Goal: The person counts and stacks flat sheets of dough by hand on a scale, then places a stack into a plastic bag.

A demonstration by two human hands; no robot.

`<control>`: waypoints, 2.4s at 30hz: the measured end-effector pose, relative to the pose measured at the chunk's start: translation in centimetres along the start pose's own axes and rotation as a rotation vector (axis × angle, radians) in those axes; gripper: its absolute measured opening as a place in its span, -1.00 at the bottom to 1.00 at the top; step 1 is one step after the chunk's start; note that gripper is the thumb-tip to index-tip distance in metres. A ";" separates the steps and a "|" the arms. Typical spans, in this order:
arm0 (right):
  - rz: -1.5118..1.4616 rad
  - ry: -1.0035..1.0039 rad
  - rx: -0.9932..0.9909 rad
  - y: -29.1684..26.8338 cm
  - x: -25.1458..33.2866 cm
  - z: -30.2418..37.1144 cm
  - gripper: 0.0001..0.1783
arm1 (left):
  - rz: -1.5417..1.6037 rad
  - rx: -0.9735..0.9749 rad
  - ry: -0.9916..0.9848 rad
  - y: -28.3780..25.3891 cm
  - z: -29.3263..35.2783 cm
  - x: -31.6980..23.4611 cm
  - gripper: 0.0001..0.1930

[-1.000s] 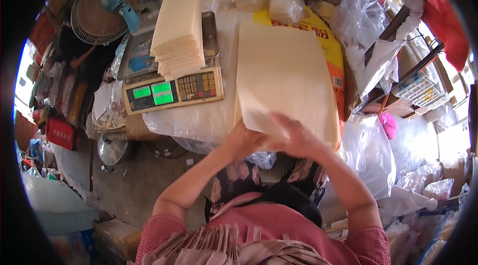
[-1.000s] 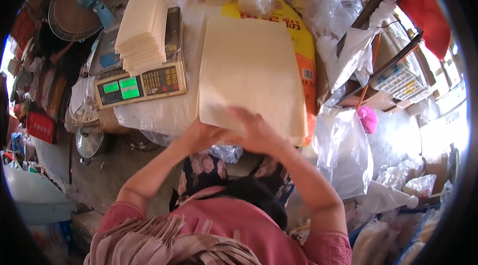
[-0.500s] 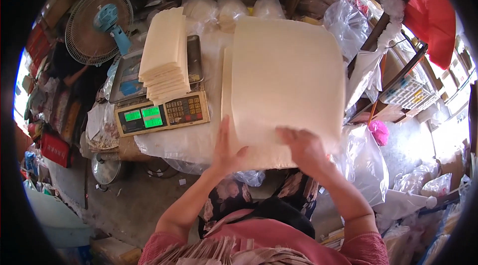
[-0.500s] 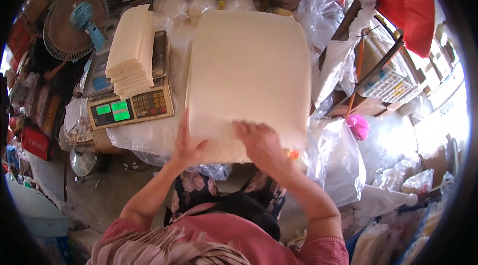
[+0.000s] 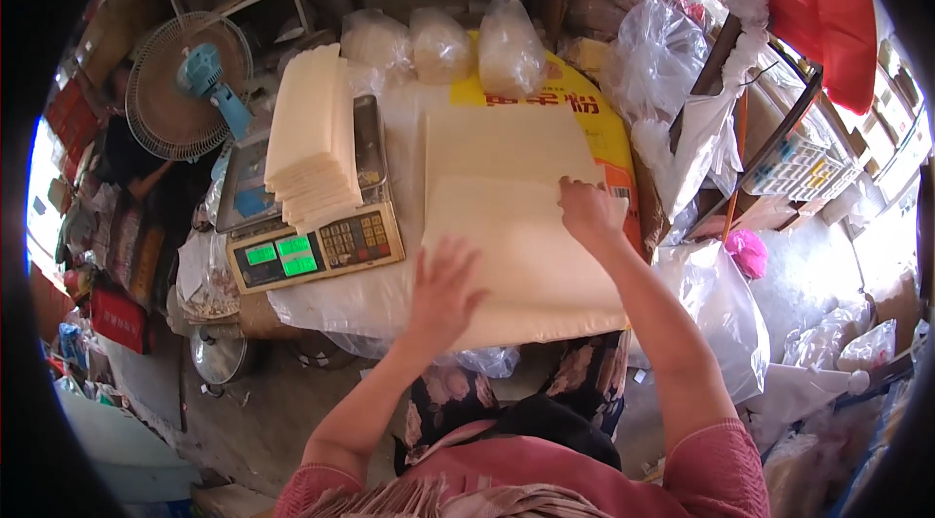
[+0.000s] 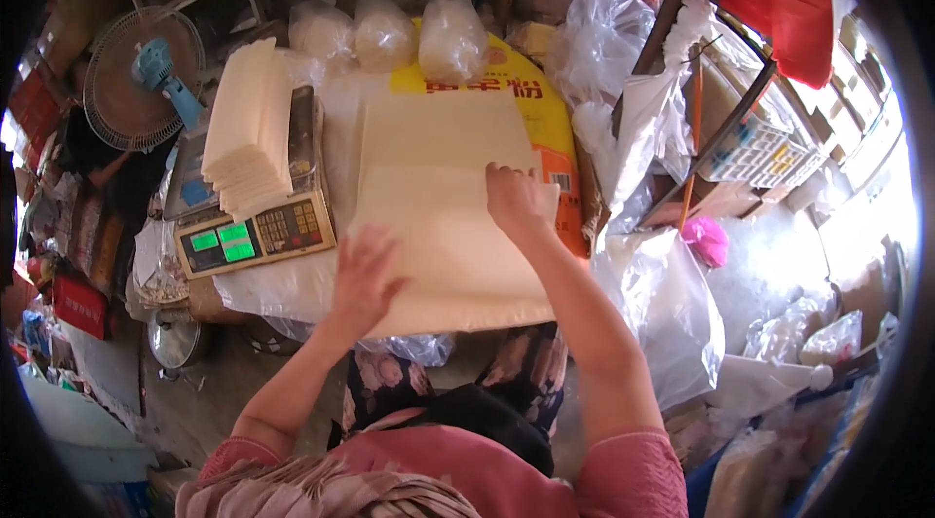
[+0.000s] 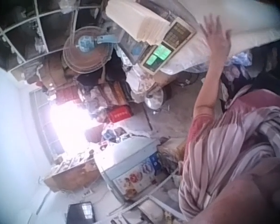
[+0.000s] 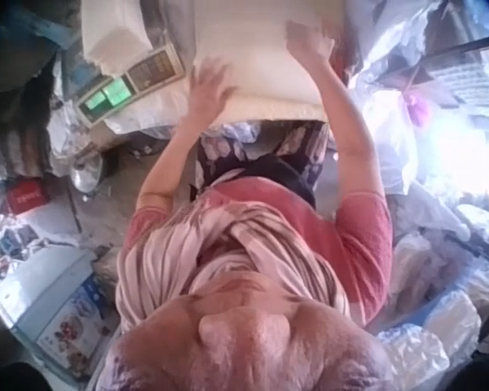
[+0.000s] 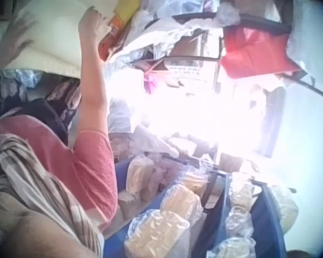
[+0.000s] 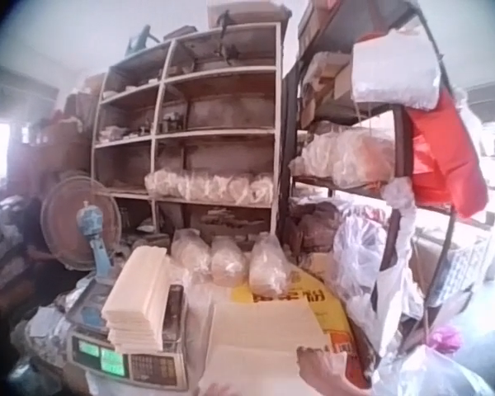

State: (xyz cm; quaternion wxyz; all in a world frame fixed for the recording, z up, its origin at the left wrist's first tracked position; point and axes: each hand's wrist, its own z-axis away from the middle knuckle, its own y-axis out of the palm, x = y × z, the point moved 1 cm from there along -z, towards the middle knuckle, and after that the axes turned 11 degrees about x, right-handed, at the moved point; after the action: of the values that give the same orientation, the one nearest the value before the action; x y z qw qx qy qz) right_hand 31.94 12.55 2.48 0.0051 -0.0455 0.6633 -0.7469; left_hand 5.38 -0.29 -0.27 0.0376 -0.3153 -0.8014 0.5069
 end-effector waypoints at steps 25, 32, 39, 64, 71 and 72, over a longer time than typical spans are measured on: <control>-0.511 -0.744 -0.245 -3.9 8.6 14.4 -0.70 | 0.491 -0.303 -0.224 -2.6 -0.7 2.8 -0.63; -0.301 -0.678 -0.030 2.9 7.8 15.8 -0.24 | 0.091 0.147 0.076 1.6 3.8 4.8 -0.64; -0.279 -0.674 -0.451 -2.3 6.6 14.6 -0.51 | 0.551 -0.286 -0.301 -1.6 0.5 3.5 -0.58; -0.138 -0.455 0.164 3.6 -0.1 13.1 -0.01 | -0.136 0.363 0.190 0.4 1.6 5.0 -0.37; -0.811 -0.076 0.127 6.6 -4.9 11.9 -0.56 | 1.023 0.157 -0.490 -1.1 -1.3 5.9 -0.49; -0.772 0.105 0.117 6.3 -4.4 10.7 -0.58 | 1.021 0.155 -0.490 0.2 -1.8 5.7 -0.49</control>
State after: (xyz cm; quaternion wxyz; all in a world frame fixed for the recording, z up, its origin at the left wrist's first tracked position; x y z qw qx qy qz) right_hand 36.75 1.51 -2.78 -0.3077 -0.2528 0.5532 -0.7317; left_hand 1.57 4.27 -1.02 -0.3761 -0.5321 -0.4931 0.5765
